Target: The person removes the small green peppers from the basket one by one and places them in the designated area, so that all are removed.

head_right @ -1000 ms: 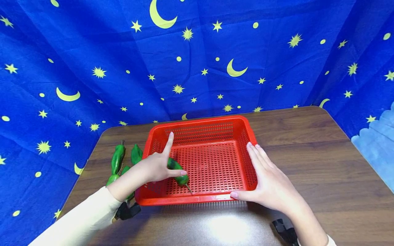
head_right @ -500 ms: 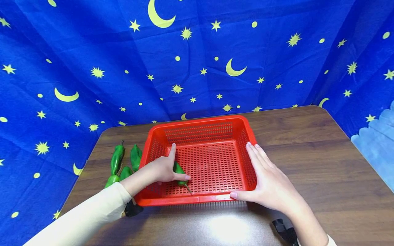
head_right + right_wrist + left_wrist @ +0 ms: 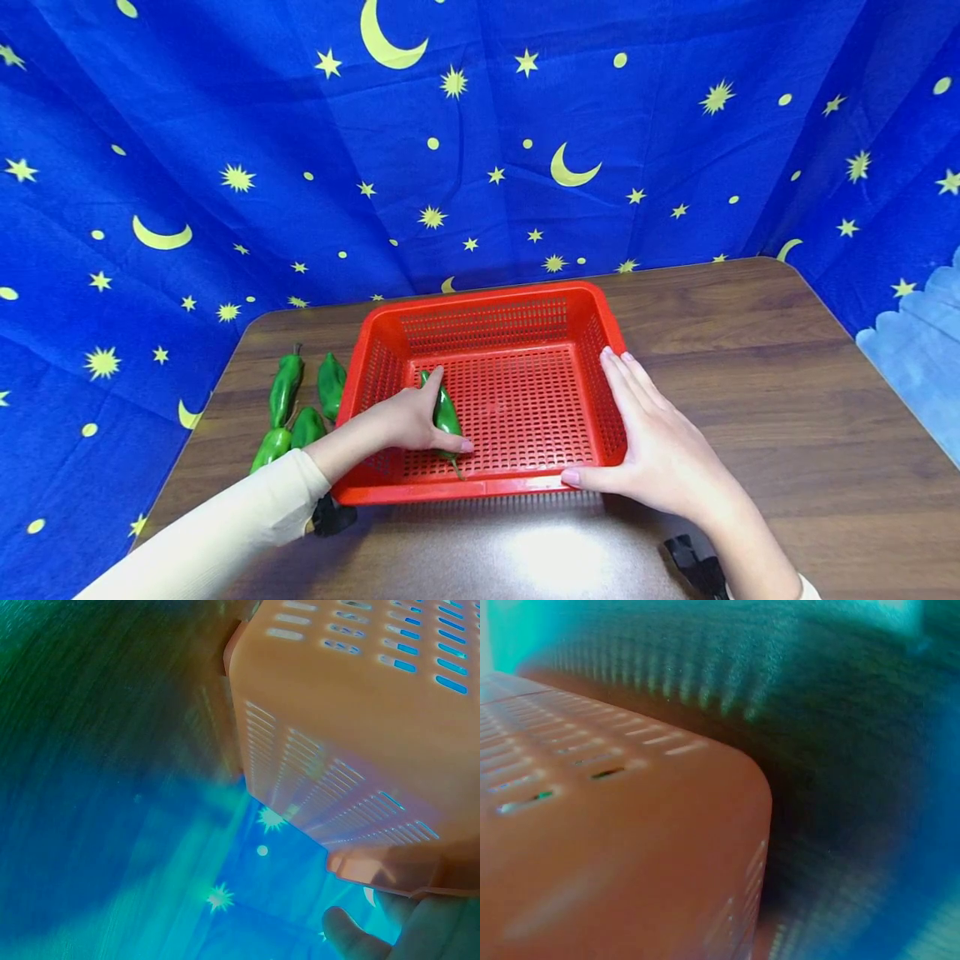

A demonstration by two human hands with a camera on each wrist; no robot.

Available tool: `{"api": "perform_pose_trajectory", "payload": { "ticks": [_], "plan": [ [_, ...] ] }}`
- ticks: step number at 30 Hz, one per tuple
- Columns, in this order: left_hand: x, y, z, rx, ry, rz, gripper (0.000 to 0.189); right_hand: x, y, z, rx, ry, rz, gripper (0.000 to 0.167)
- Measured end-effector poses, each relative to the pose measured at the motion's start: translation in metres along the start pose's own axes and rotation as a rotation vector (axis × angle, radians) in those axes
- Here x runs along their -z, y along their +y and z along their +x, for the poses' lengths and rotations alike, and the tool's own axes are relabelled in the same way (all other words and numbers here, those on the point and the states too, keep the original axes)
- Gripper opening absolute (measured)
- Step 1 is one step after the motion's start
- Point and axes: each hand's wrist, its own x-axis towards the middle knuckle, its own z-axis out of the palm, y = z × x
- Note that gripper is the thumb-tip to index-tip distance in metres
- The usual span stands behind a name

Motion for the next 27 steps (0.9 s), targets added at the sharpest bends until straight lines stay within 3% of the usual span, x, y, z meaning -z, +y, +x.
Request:
{"api": "perform_pose_trajectory", "payload": {
  "ticks": [9, 18, 27],
  "plan": [
    [0.002, 0.0, 0.002, -0.063, -0.002, -0.131, 0.132, -0.001, 0.001, 0.0, 0.018, 0.018, 0.0, 0.132],
    [0.009, -0.001, 0.0, -0.178, 0.054, -0.19, 0.134, -0.001, 0.0, 0.0, 0.012, 0.011, -0.011, 0.132],
    [0.027, -0.002, -0.01, -0.292, 0.121, -0.286, 0.132, -0.001, 0.001, 0.0, 0.012, 0.009, -0.01, 0.131]
  ]
}}
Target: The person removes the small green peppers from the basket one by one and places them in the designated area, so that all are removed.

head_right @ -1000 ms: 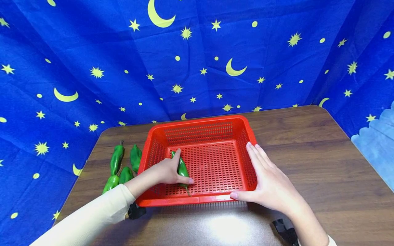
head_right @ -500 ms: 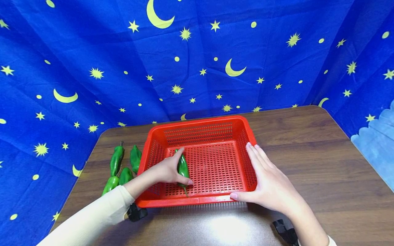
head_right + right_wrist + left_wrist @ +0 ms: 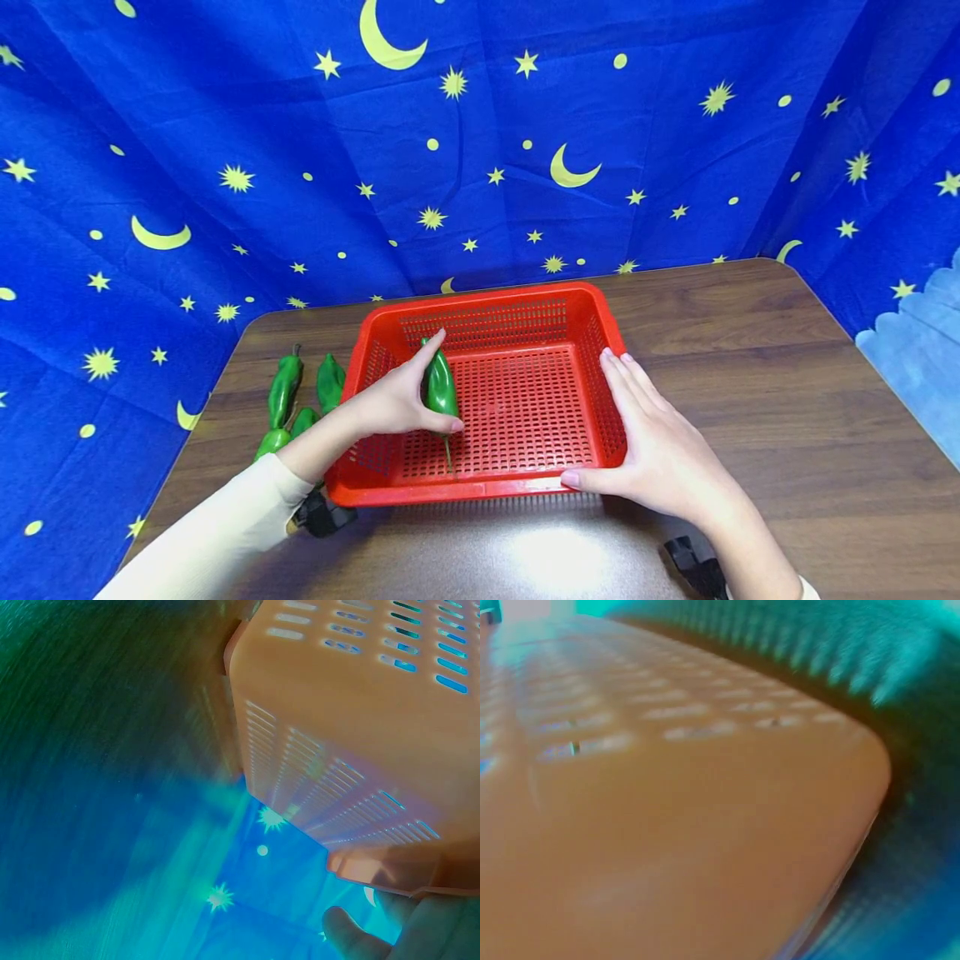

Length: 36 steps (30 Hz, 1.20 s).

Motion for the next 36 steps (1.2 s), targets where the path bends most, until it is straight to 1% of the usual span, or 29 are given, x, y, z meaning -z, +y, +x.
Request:
{"api": "perform_pose_trajectory", "payload": {
  "ticks": [5, 10, 13, 15, 18, 21, 25, 27, 29, 32, 36],
  "plan": [
    [0.016, 0.004, -0.009, -0.024, 0.015, -0.053, 0.131, 0.0, 0.0, 0.0, 0.007, 0.008, -0.004, 0.132],
    [0.031, -0.002, -0.021, -0.048, 0.04, -0.072, 0.129, 0.0, 0.0, 0.0, 0.001, 0.001, -0.005, 0.132],
    [0.039, -0.008, -0.027, -0.069, 0.053, -0.086, 0.127, 0.0, -0.001, 0.0, -0.002, -0.001, -0.004, 0.132],
    [0.045, -0.012, -0.031, -0.072, 0.053, -0.111, 0.127, 0.0, -0.001, 0.0, -0.004, -0.003, -0.003, 0.132],
    [0.054, -0.018, -0.038, -0.047, 0.038, -0.157, 0.126, 0.0, -0.001, 0.0, -0.007, -0.007, 0.0, 0.132],
    [0.063, -0.022, -0.045, -0.02, 0.027, -0.183, 0.125, 0.0, -0.001, 0.0, -0.009, -0.008, 0.002, 0.131],
    [0.072, -0.03, -0.051, -0.044, 0.019, -0.206, 0.123, 0.0, 0.0, -0.001, -0.011, -0.003, 0.007, 0.131],
    [0.076, -0.033, -0.054, -0.062, 0.012, -0.248, 0.122, 0.0, 0.0, -0.001, -0.01, 0.0, 0.012, 0.131],
    [0.081, -0.037, -0.06, -0.058, 0.005, -0.285, 0.121, 0.0, -0.001, -0.001, -0.01, 0.001, 0.014, 0.131],
    [0.089, -0.045, -0.069, -0.043, 0.027, -0.318, 0.119, 0.0, -0.001, -0.001, -0.006, 0.003, 0.01, 0.132],
    [0.094, -0.063, -0.078, -0.012, 0.068, -0.346, 0.118, 0.0, -0.001, 0.0, 0.003, 0.004, 0.004, 0.132]
  ]
}}
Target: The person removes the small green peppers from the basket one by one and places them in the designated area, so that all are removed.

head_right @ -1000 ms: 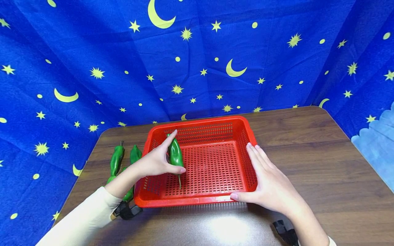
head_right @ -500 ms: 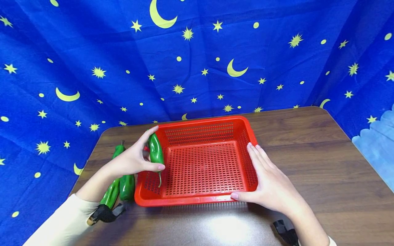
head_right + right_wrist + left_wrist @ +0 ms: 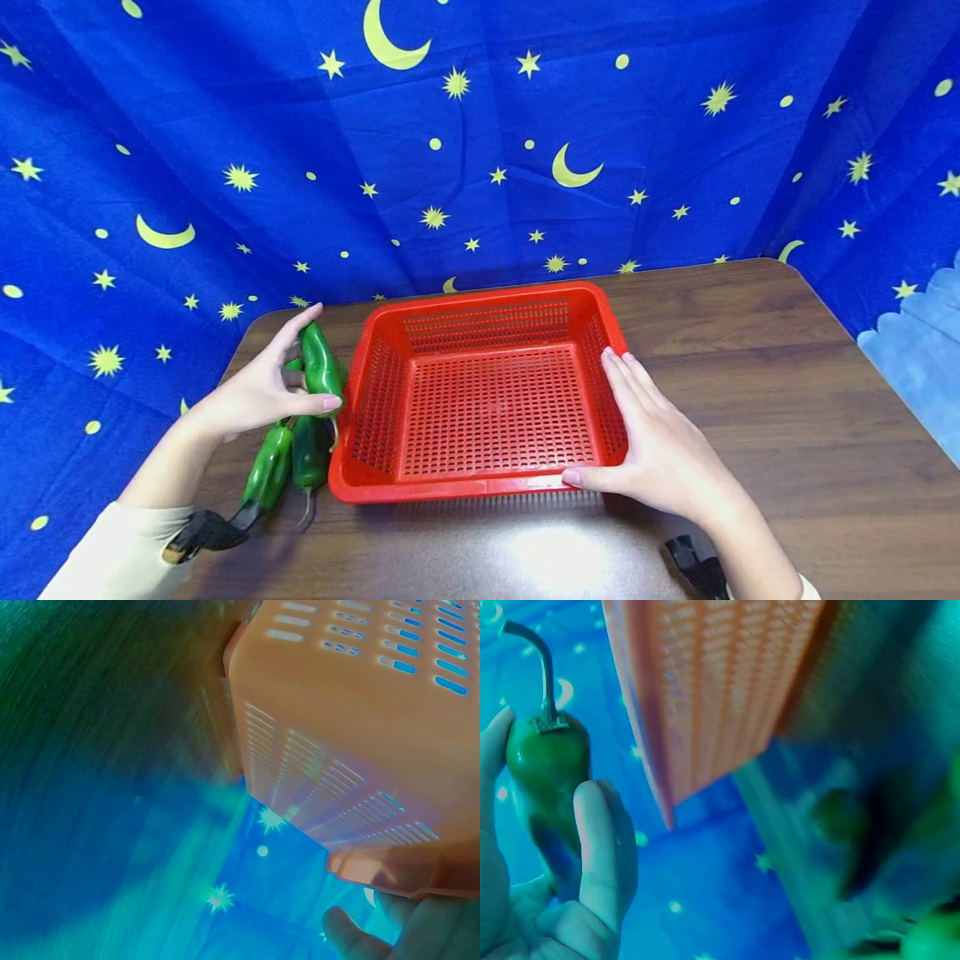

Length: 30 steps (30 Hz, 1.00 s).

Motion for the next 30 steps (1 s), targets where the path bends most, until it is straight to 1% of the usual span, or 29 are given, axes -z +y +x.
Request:
{"api": "perform_pose_trajectory", "payload": {
  "ticks": [4, 8, 12, 16, 19, 22, 24, 27, 30],
  "plan": [
    [0.004, -0.018, -0.003, 0.033, 0.019, -0.026, 0.119, 0.0, 0.0, -0.001, -0.001, 0.003, 0.0, 0.132],
    [0.007, -0.034, -0.004, 0.032, 0.022, -0.036, 0.119, 0.0, 0.0, -0.001, -0.002, 0.0, 0.003, 0.131],
    [0.01, -0.049, -0.006, 0.027, -0.007, -0.036, 0.119, -0.001, 0.0, 0.0, -0.006, -0.004, 0.001, 0.132],
    [0.01, -0.062, -0.006, 0.071, -0.042, -0.052, 0.12, -0.001, 0.0, 0.0, -0.008, -0.003, -0.003, 0.132],
    [0.008, -0.069, -0.006, 0.092, -0.044, -0.041, 0.12, -0.001, 0.001, 0.0, -0.003, 0.0, -0.002, 0.132],
    [0.003, -0.074, -0.005, 0.076, -0.04, 0.012, 0.121, -0.001, 0.001, 0.0, 0.0, -0.001, 0.0, 0.132],
    [0.0, -0.075, -0.004, 0.083, -0.039, 0.052, 0.123, -0.001, 0.001, 0.0, -0.004, -0.006, 0.0, 0.132],
    [-0.006, -0.078, -0.002, 0.083, -0.034, 0.139, 0.124, 0.0, 0.001, 0.0, -0.008, -0.01, 0.0, 0.132],
    [-0.011, -0.081, -0.001, 0.081, -0.015, 0.236, 0.124, 0.0, 0.001, 0.0, -0.005, -0.006, 0.004, 0.132]
  ]
}}
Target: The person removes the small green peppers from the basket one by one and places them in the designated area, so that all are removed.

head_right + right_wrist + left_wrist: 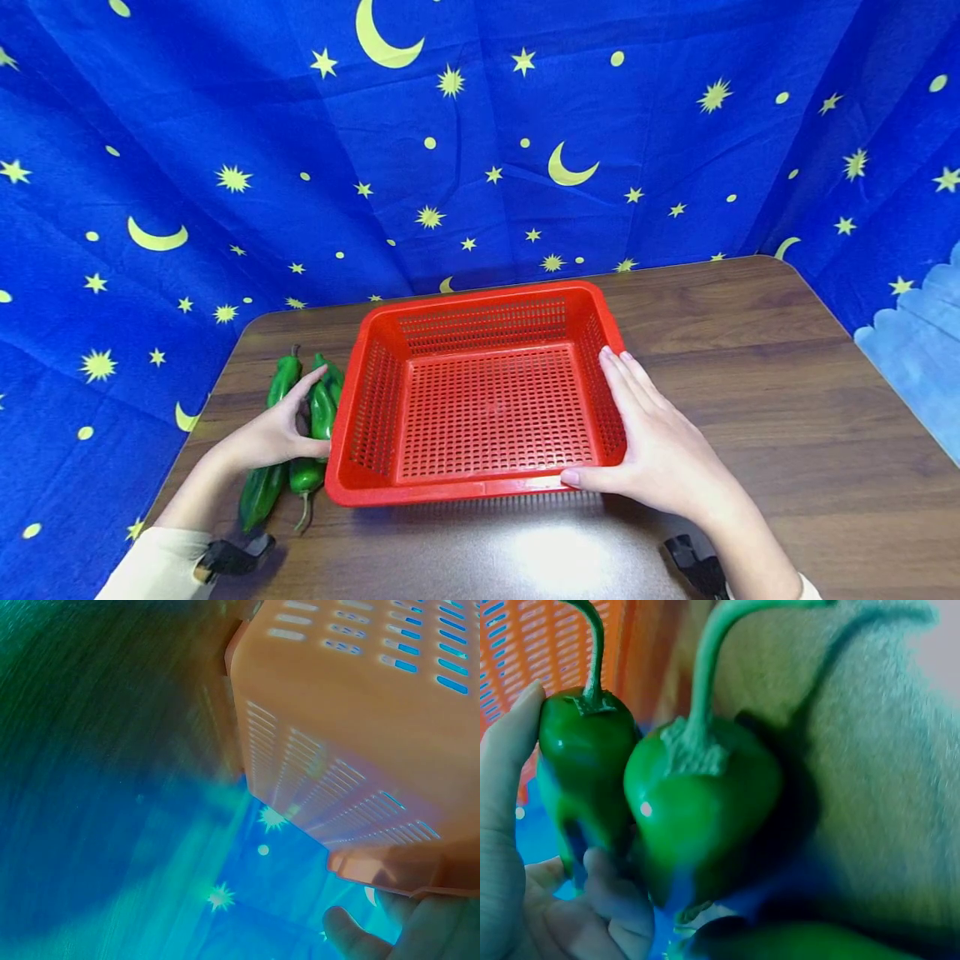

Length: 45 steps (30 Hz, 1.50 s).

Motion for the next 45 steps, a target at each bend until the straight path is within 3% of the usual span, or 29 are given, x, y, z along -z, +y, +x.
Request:
{"api": "perform_pose_trajectory", "payload": {
  "ticks": [9, 18, 25, 33, 45],
  "plan": [
    [-0.011, 0.002, -0.002, -0.016, 0.021, 0.183, 0.126, 0.0, -0.001, 0.0, -0.011, -0.013, 0.003, 0.132],
    [-0.016, 0.01, -0.004, 0.014, 0.026, 0.335, 0.127, 0.0, -0.001, 0.0, -0.006, -0.006, 0.002, 0.132],
    [-0.016, 0.011, -0.007, 0.058, 0.019, 0.324, 0.122, -0.001, -0.002, 0.0, -0.008, -0.015, 0.002, 0.132],
    [-0.014, 0.01, -0.01, 0.06, 0.01, 0.316, 0.119, 0.0, -0.001, 0.0, -0.007, -0.011, 0.004, 0.132],
    [-0.012, 0.011, -0.012, 0.022, 0.101, 0.336, 0.116, 0.002, 0.0, 0.0, 0.011, -0.001, -0.01, 0.131]
  ]
}}
